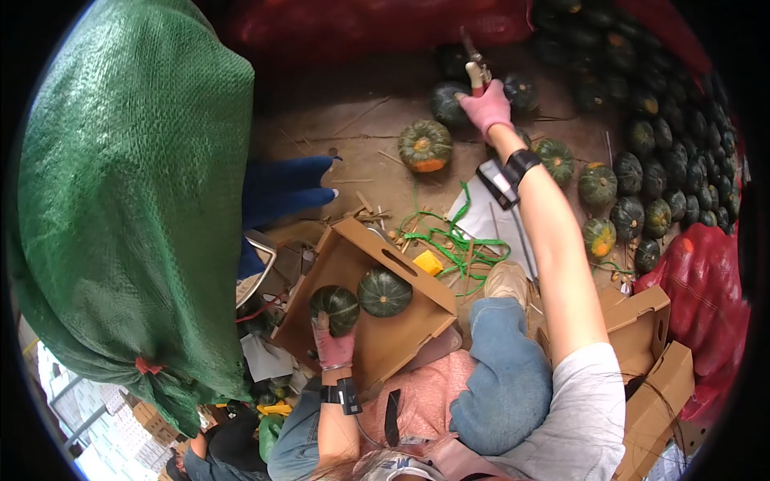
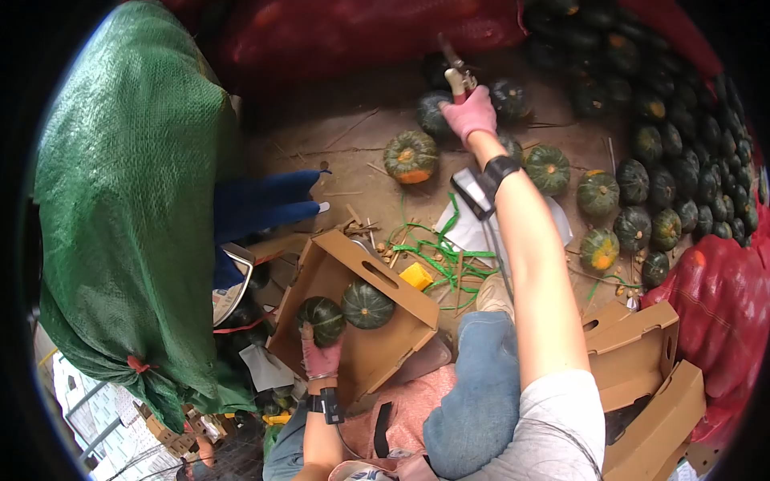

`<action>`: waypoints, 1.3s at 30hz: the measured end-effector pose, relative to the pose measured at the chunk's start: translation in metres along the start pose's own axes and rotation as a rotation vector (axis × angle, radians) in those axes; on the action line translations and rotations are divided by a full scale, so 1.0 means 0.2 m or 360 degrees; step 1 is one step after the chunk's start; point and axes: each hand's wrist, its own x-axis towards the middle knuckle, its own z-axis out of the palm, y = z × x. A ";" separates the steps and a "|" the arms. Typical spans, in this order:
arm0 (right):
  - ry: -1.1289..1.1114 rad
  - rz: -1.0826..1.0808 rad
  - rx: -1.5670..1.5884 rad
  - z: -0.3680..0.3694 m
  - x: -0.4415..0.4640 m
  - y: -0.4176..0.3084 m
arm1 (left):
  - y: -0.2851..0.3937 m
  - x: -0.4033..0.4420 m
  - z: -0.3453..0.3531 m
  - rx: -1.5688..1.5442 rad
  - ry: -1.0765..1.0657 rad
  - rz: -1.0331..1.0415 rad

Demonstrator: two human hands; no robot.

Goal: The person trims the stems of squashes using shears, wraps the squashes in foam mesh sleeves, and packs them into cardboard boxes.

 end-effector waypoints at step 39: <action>-0.1989 -0.0562 0.1332 -0.48 -0.95 0.09 | -0.05 -0.27 0.58 0.0275 -0.0822 -0.0247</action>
